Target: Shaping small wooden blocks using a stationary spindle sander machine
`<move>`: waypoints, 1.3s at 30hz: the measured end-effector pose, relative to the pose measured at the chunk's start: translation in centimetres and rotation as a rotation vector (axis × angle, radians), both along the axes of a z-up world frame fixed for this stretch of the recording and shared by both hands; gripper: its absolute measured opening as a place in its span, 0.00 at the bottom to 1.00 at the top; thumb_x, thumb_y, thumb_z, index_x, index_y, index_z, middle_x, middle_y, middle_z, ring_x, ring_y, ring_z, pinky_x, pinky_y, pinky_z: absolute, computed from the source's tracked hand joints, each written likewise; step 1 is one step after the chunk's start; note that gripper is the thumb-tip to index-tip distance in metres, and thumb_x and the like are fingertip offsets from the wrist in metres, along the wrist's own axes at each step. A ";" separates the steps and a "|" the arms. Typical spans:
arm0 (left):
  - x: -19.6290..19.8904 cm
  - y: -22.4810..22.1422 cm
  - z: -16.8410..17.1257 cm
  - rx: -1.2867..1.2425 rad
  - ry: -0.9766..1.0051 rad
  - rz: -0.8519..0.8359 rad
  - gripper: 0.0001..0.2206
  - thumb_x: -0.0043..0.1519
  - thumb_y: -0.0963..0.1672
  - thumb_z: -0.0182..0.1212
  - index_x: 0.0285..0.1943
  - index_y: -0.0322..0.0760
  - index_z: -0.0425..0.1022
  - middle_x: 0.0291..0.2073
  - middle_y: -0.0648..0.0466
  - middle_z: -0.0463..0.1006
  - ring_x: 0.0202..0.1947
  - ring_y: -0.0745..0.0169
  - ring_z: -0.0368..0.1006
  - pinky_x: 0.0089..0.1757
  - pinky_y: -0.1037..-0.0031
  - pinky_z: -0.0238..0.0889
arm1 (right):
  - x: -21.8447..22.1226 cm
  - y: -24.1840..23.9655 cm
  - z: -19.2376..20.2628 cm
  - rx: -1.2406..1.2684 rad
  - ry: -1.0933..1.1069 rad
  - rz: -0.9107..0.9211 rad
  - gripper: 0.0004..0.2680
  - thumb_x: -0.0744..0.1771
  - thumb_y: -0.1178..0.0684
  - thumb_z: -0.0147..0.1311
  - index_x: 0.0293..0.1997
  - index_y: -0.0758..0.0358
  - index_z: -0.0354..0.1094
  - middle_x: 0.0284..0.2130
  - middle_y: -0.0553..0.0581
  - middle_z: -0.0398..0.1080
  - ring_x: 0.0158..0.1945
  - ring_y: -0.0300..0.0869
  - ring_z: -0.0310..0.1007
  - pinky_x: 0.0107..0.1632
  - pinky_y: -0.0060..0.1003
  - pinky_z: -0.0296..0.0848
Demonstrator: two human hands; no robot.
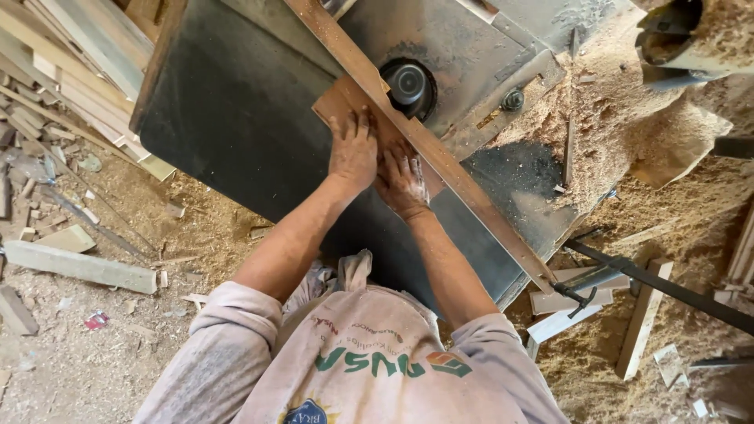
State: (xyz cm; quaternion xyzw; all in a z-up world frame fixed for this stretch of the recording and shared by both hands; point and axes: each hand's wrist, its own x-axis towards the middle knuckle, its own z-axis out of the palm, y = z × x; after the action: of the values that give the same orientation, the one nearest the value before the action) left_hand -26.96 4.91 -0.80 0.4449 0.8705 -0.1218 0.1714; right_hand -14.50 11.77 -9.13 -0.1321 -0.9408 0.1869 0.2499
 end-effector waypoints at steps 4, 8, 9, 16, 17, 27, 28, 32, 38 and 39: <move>-1.9 -0.2 0.6 0.027 -0.013 0.007 0.21 0.66 0.43 0.52 0.69 0.34 0.69 0.74 0.40 0.53 0.73 0.35 0.46 0.65 0.34 0.32 | -1.7 -0.2 0.5 -0.054 -0.063 0.009 0.22 0.60 0.44 0.66 0.57 0.62 0.71 0.53 0.63 0.68 0.65 0.60 0.64 0.66 0.57 0.64; -4.1 -0.6 -0.3 0.048 -0.040 0.031 0.24 0.66 0.45 0.56 0.72 0.33 0.66 0.75 0.39 0.50 0.73 0.34 0.46 0.65 0.33 0.32 | -3.7 -0.6 0.7 -0.038 -0.087 0.006 0.23 0.61 0.43 0.65 0.59 0.62 0.69 0.53 0.64 0.68 0.59 0.61 0.68 0.65 0.58 0.65; -4.7 -0.7 -0.6 0.053 -0.046 0.038 0.23 0.66 0.44 0.56 0.71 0.33 0.67 0.76 0.39 0.49 0.74 0.35 0.45 0.65 0.33 0.31 | -4.3 -0.7 0.7 -0.027 -0.103 0.001 0.24 0.61 0.42 0.65 0.59 0.62 0.68 0.53 0.63 0.68 0.58 0.60 0.69 0.64 0.58 0.66; -8.8 -1.5 -1.4 0.042 -0.099 0.059 0.28 0.67 0.46 0.55 0.77 0.32 0.57 0.77 0.39 0.47 0.75 0.35 0.42 0.65 0.32 0.26 | -8.4 -1.4 1.0 -0.044 -0.132 -0.008 0.23 0.61 0.43 0.63 0.60 0.60 0.68 0.54 0.63 0.67 0.58 0.58 0.68 0.65 0.55 0.66; -9.3 -1.7 -1.3 0.056 -0.101 0.057 0.29 0.67 0.45 0.55 0.77 0.32 0.56 0.76 0.39 0.48 0.75 0.34 0.43 0.65 0.31 0.27 | -8.9 -1.5 1.5 -0.038 -0.132 -0.007 0.23 0.61 0.42 0.64 0.60 0.60 0.68 0.53 0.62 0.68 0.57 0.58 0.69 0.64 0.55 0.66; -15.7 -2.8 -2.8 0.072 -0.062 0.007 0.33 0.64 0.45 0.47 0.79 0.28 0.45 0.76 0.38 0.47 0.74 0.32 0.44 0.62 0.27 0.35 | -14.2 -1.6 1.8 -0.116 -0.112 0.156 0.19 0.69 0.50 0.60 0.62 0.75 0.62 0.60 0.71 0.63 0.68 0.65 0.58 0.70 0.61 0.60; -16.4 -2.8 -2.5 0.073 -0.063 0.006 0.33 0.64 0.45 0.47 0.79 0.28 0.45 0.76 0.38 0.47 0.74 0.32 0.44 0.62 0.27 0.35 | -14.9 -1.7 1.6 -0.116 -0.113 0.155 0.19 0.69 0.50 0.60 0.62 0.75 0.62 0.60 0.71 0.63 0.68 0.65 0.58 0.70 0.61 0.60; -19.0 -3.4 -2.3 0.090 -0.100 0.038 0.32 0.65 0.45 0.47 0.79 0.30 0.44 0.76 0.38 0.46 0.74 0.33 0.43 0.62 0.27 0.35 | -17.4 -2.2 0.6 -0.128 -0.119 0.163 0.20 0.67 0.51 0.63 0.61 0.74 0.62 0.58 0.70 0.63 0.67 0.67 0.56 0.68 0.63 0.61; -24.3 -4.8 -1.7 0.157 -0.136 0.138 0.33 0.66 0.46 0.51 0.79 0.34 0.43 0.76 0.40 0.47 0.74 0.36 0.40 0.62 0.28 0.32 | -23.2 -3.3 -2.0 -0.064 -0.126 0.137 0.20 0.66 0.48 0.62 0.62 0.66 0.62 0.60 0.67 0.63 0.62 0.67 0.62 0.63 0.61 0.65; -25.2 -5.0 -1.3 0.113 -0.178 0.163 0.34 0.66 0.46 0.52 0.80 0.37 0.40 0.77 0.43 0.43 0.75 0.38 0.36 0.64 0.31 0.30 | -24.2 -3.5 -2.4 -0.023 -0.112 0.122 0.18 0.66 0.45 0.60 0.58 0.63 0.65 0.57 0.67 0.66 0.59 0.65 0.64 0.62 0.60 0.64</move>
State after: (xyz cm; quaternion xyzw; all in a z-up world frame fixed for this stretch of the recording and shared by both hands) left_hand -52.16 -0.09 -2.10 0.3907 0.8906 -0.0180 0.2319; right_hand -38.75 8.28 -11.57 -0.0878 -0.9574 0.2048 0.1837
